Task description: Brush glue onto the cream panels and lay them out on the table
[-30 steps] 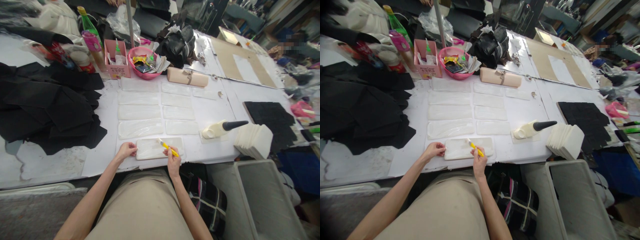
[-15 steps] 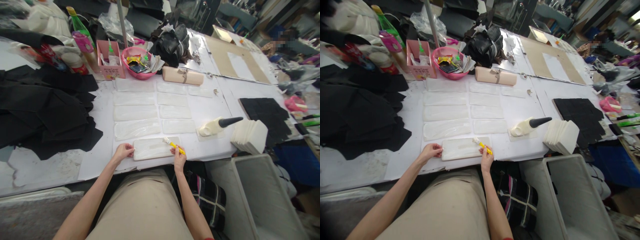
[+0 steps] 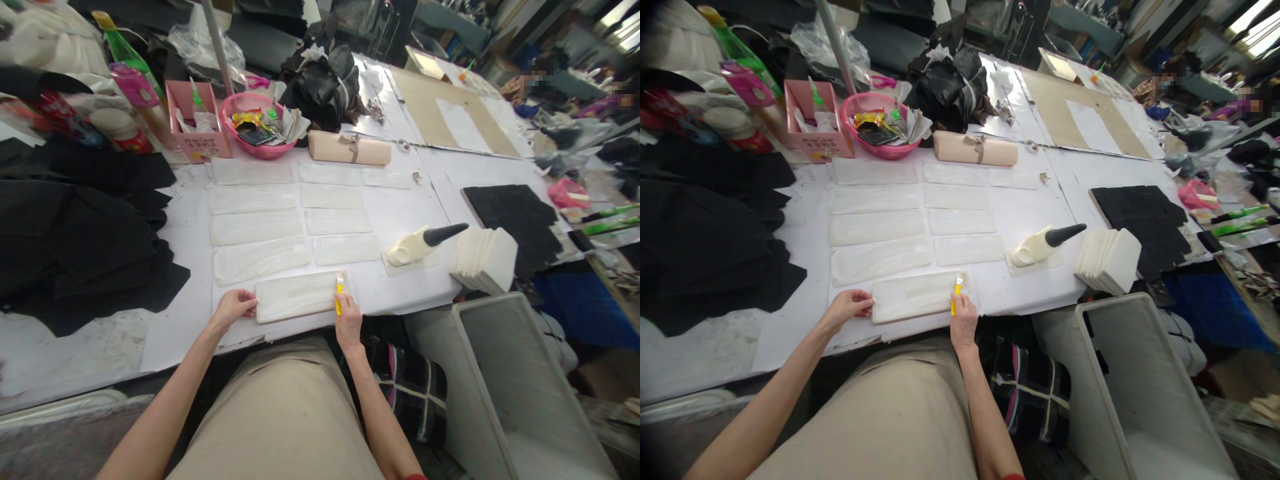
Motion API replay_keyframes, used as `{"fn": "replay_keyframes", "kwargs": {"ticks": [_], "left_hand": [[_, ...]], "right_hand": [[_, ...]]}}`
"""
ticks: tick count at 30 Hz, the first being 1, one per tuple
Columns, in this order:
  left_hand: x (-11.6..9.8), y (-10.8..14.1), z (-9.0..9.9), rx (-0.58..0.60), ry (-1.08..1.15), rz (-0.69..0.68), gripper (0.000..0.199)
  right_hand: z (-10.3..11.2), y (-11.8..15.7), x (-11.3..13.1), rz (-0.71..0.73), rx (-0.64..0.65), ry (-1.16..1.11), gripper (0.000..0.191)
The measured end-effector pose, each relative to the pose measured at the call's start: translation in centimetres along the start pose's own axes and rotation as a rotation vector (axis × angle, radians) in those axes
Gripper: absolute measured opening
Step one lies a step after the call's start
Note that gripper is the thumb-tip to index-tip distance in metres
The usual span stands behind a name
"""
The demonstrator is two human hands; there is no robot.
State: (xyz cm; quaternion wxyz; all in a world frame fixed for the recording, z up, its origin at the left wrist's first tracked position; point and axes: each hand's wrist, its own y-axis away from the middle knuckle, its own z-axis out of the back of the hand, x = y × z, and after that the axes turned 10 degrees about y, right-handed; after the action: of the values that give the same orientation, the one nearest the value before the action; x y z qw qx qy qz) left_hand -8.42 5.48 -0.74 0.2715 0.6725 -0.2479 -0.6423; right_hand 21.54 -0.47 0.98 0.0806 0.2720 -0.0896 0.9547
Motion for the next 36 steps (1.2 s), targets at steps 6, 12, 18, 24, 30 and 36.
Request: {"fn": "replay_keyframes", "kwargs": {"ticks": [6, 12, 18, 24, 30, 36], "left_hand": [[-0.3, 0.3, 0.0, 0.008, 0.010, -0.012, 0.040], [0.6, -0.4, 0.5, 0.032, -0.014, 0.026, 0.037], [2.0, -1.7, 0.6, -0.030, -0.024, 0.048, 0.012], [1.9, -1.3, 0.6, -0.033, -0.002, 0.044, 0.027], [1.7, -1.1, 0.6, -0.035, -0.005, 0.058, 0.035], [2.1, -1.5, 0.9, -0.020, -0.014, 0.059, 0.033]], "right_hand": [[2.4, 1.1, 1.0, 0.021, 0.112, -0.246, 0.023], [7.4, -4.5, -5.2, -0.281, -0.195, -0.344, 0.034], [11.0, -10.9, -13.1, -0.279, -0.337, -0.081, 0.040], [10.6, -14.3, -16.1, -0.089, -0.192, 0.128, 0.037], [11.0, -14.3, -17.1, 0.001, -0.064, 0.255, 0.033], [12.5, -11.9, -16.6, -0.007, -0.047, 0.320, 0.028]]}}
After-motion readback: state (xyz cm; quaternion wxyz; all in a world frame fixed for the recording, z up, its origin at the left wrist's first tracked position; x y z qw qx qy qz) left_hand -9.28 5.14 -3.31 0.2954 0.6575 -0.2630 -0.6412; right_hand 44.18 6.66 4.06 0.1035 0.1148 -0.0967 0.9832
